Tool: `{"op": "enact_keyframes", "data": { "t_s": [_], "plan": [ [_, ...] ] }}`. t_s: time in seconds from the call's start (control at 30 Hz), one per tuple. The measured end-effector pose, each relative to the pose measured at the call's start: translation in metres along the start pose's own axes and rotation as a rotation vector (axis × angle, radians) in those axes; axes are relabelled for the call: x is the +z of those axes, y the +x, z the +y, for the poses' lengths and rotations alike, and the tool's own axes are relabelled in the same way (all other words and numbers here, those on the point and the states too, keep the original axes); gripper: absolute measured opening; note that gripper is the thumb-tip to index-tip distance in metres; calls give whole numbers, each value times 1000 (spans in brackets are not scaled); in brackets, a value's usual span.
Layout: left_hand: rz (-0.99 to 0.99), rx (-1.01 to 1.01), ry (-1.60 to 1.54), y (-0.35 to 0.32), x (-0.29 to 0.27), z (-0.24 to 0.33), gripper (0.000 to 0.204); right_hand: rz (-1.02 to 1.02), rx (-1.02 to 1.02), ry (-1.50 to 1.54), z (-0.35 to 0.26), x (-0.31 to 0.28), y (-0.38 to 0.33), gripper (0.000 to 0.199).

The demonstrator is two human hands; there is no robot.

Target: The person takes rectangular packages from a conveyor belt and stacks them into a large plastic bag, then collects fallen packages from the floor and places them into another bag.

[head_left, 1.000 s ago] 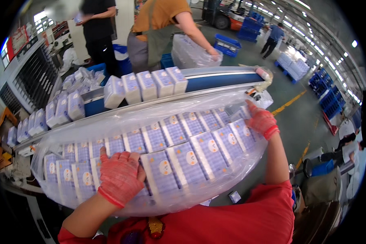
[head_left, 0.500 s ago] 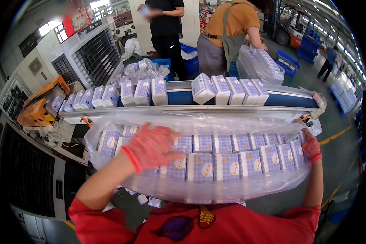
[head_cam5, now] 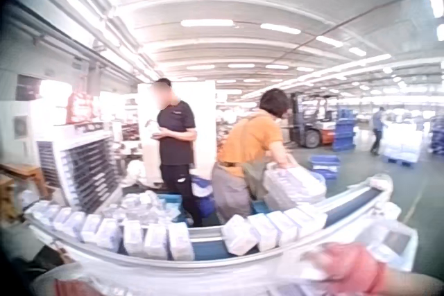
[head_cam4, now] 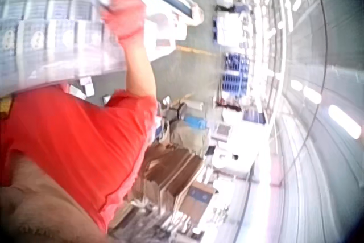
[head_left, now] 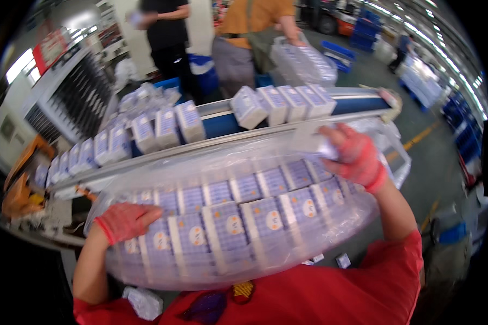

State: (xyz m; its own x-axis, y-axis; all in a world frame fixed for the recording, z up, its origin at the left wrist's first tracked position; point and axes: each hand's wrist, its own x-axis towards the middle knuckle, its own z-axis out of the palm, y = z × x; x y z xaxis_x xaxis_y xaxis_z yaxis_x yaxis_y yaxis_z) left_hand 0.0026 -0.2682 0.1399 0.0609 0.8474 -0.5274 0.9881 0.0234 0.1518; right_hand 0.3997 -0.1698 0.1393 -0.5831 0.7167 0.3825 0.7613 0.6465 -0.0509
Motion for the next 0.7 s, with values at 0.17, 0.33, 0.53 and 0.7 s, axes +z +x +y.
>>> {"op": "enact_keyframes", "data": {
  "t_s": [0.17, 0.33, 0.53, 0.7],
  "plan": [
    [-190, 290, 199, 79, -2, -19, 47, -581, 173, -206, 1, 33, 27, 52],
    [-209, 406, 254, 128, -14, 69, 51, -633, 597, -269, 11, 38, 38, 61],
    [343, 362, 620, 171, 0, 94, 54, -546, 778, -301, 28, 31, 27, 74],
    [598, 258, 667, 206, -15, 124, 54, -669, 677, -230, 32, 25, 8, 92]
  ]
}}
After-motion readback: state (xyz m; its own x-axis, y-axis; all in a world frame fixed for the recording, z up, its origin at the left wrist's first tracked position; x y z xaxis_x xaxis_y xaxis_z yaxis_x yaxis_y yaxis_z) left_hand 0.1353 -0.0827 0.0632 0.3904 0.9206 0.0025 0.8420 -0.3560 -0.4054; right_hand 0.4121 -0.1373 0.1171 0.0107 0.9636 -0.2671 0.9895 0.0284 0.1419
